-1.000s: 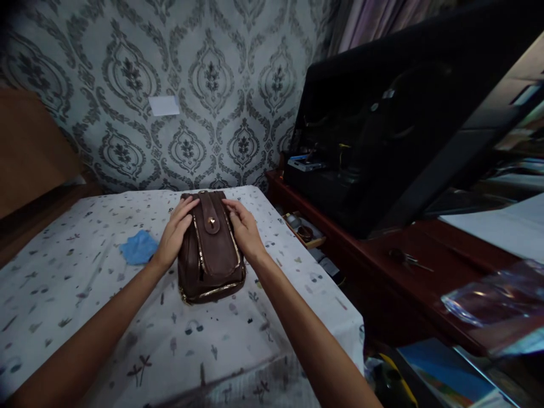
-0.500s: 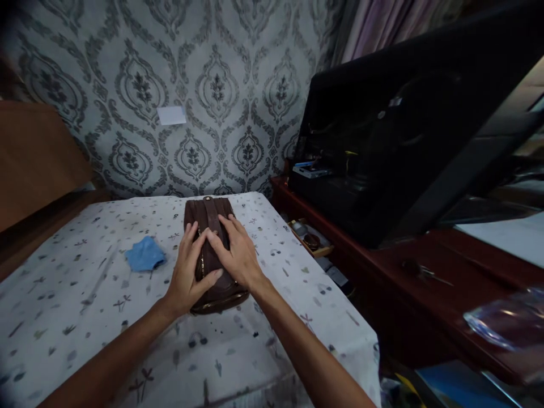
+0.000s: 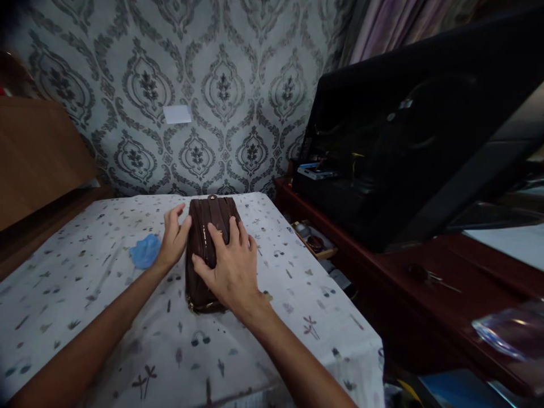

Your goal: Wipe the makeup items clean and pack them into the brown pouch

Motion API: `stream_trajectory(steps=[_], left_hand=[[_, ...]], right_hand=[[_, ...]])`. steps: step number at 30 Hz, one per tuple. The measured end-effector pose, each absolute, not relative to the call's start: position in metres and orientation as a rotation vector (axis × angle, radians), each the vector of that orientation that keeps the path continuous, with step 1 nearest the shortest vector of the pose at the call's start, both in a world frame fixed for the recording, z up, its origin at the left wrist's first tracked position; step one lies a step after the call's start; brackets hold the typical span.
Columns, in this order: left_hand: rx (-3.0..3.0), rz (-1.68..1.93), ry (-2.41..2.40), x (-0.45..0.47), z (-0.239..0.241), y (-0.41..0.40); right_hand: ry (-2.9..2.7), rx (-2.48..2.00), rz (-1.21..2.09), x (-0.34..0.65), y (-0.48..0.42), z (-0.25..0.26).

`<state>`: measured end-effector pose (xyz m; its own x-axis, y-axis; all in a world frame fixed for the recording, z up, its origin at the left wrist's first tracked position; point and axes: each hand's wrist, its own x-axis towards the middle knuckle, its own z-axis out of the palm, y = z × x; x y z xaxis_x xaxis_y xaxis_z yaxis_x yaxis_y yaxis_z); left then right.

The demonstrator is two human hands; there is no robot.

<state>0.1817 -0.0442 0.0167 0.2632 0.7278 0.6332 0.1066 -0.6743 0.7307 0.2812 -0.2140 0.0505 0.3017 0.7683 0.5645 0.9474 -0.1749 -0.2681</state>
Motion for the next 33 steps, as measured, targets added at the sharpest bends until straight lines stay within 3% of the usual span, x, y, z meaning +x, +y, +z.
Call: stream_trajectory(steps=[4,12,20,33], left_hand=[[1.932,1.284,0.791,0.209,0.015,0.005],[1.961,1.048,0.843,0.209,0.032,0.026],[1.766,0.525,1.09,0.224,0.066,0.062],[1.759,0.47,1.237,0.265,0.091,0.083]], right_hand=[[-1.494,-1.999,-0.443,0.277,-0.21,0.05],[-1.438,-2.03,-0.454,0.272,-0.205,0.05],[-1.446,-2.019,-0.443,0.273,-0.208,0.049],[-1.439,-1.962,-0.485,0.275,-0.207,0.045]])
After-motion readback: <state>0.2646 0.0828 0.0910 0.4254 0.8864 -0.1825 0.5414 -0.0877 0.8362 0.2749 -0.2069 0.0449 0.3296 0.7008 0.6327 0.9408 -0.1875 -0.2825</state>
